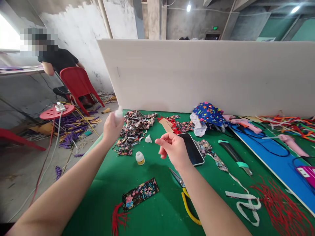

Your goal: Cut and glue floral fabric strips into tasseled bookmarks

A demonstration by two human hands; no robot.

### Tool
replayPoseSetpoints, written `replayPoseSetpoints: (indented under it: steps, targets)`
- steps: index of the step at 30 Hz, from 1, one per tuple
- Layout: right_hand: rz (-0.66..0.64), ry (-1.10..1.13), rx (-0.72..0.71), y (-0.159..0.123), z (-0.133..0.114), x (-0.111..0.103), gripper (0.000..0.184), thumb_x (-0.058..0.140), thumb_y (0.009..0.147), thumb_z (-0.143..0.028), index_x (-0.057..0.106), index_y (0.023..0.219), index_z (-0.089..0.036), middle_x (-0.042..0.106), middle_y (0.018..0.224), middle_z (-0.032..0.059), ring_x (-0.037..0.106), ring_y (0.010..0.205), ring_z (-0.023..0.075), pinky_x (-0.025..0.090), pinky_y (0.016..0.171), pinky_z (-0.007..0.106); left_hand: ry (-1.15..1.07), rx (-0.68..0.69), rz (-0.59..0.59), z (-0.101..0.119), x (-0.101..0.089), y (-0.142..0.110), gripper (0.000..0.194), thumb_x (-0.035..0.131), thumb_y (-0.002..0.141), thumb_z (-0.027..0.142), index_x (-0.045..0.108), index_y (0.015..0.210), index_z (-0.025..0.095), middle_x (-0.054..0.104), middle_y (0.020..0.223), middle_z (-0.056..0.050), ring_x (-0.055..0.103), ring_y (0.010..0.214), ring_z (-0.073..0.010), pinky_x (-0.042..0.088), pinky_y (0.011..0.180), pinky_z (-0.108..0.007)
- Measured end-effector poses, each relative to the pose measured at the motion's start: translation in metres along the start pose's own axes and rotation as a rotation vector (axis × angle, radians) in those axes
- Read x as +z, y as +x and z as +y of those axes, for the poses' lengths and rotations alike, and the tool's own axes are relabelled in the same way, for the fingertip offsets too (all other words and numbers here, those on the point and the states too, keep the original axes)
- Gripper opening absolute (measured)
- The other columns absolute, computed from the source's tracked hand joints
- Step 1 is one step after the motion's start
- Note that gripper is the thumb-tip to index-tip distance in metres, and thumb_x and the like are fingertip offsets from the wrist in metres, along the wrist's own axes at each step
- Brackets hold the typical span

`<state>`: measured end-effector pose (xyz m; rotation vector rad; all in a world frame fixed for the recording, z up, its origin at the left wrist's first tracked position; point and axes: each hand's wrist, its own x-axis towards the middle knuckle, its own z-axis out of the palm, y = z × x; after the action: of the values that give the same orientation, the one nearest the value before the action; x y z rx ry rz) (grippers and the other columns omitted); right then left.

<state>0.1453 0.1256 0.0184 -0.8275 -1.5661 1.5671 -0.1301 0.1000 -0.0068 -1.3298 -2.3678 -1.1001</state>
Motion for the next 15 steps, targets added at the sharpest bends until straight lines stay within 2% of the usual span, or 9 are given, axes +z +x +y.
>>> replayPoseSetpoints:
  steps: [2,3,6,8,10,13,15]
  targets:
    - [0.001,-0.043,-0.020,0.001,0.004,-0.002,0.040,0.060,0.076,-0.049,0.048,0.055,-0.018,0.046,0.037,-0.0070,0.039,0.030,0.0045,0.032,0.033,0.017,0.009,0.137,-0.035,0.017,-0.007,-0.025,0.032,0.056,0.082,0.034,0.051,0.110,0.020,0.060,0.109,-0.008,0.057,0.100,-0.0244,0.046,0.083,-0.034]
    - [-0.005,-0.057,-0.027,0.002,0.007,-0.002,0.040,0.059,0.077,-0.049,0.048,0.055,-0.018,0.047,0.038,-0.0065,0.041,0.032,0.0047,0.034,0.034,0.017,0.017,0.185,-0.047,0.023,-0.008,-0.036,0.030,0.055,0.082,0.033,0.050,0.108,0.020,0.061,0.107,-0.007,0.058,0.098,-0.0237,0.046,0.080,-0.033]
    - [-0.037,-0.093,-0.041,0.007,0.015,0.000,0.026,0.063,0.075,-0.042,0.056,0.069,-0.018,0.062,0.056,-0.0026,0.059,0.050,0.0095,0.048,0.049,0.021,0.062,0.260,-0.048,0.031,-0.009,-0.055,0.028,0.049,0.085,0.034,0.048,0.107,0.018,0.062,0.103,-0.009,0.060,0.091,-0.0234,0.046,0.072,-0.032]
    - [-0.054,-0.120,-0.059,0.011,0.021,0.001,0.020,0.064,0.074,-0.037,0.055,0.076,-0.019,0.067,0.070,0.0003,0.066,0.067,0.0138,0.052,0.060,0.025,0.100,0.287,-0.040,0.029,-0.007,-0.058,0.031,0.047,0.087,0.037,0.046,0.108,0.015,0.061,0.101,-0.011,0.060,0.088,-0.0238,0.046,0.068,-0.032]
    - [-0.051,-0.145,-0.087,0.014,0.026,0.000,0.019,0.062,0.075,-0.035,0.050,0.076,-0.020,0.068,0.084,0.0025,0.067,0.082,0.0164,0.053,0.067,0.028,0.144,0.328,-0.043,0.024,-0.005,-0.057,0.033,0.046,0.087,0.039,0.047,0.108,0.014,0.061,0.098,-0.012,0.059,0.086,-0.0240,0.045,0.066,-0.032]
    - [-0.036,-0.208,-0.137,0.014,0.029,-0.002,0.019,0.060,0.077,-0.035,0.047,0.079,-0.021,0.063,0.110,0.0061,0.063,0.100,0.0175,0.051,0.080,0.033,0.217,0.432,-0.079,0.020,-0.003,-0.058,0.023,0.049,0.087,0.034,0.052,0.101,0.016,0.060,0.092,-0.010,0.058,0.083,-0.0239,0.043,0.066,-0.032]
    - [-0.043,-0.266,-0.159,0.014,0.025,-0.003,0.023,0.062,0.076,-0.038,0.051,0.088,-0.022,0.058,0.121,0.0069,0.057,0.110,0.0186,0.046,0.089,0.034,0.259,0.507,-0.109,0.022,-0.003,-0.060,0.014,0.048,0.087,0.026,0.055,0.095,0.018,0.060,0.089,-0.009,0.057,0.083,-0.0235,0.042,0.067,-0.032]
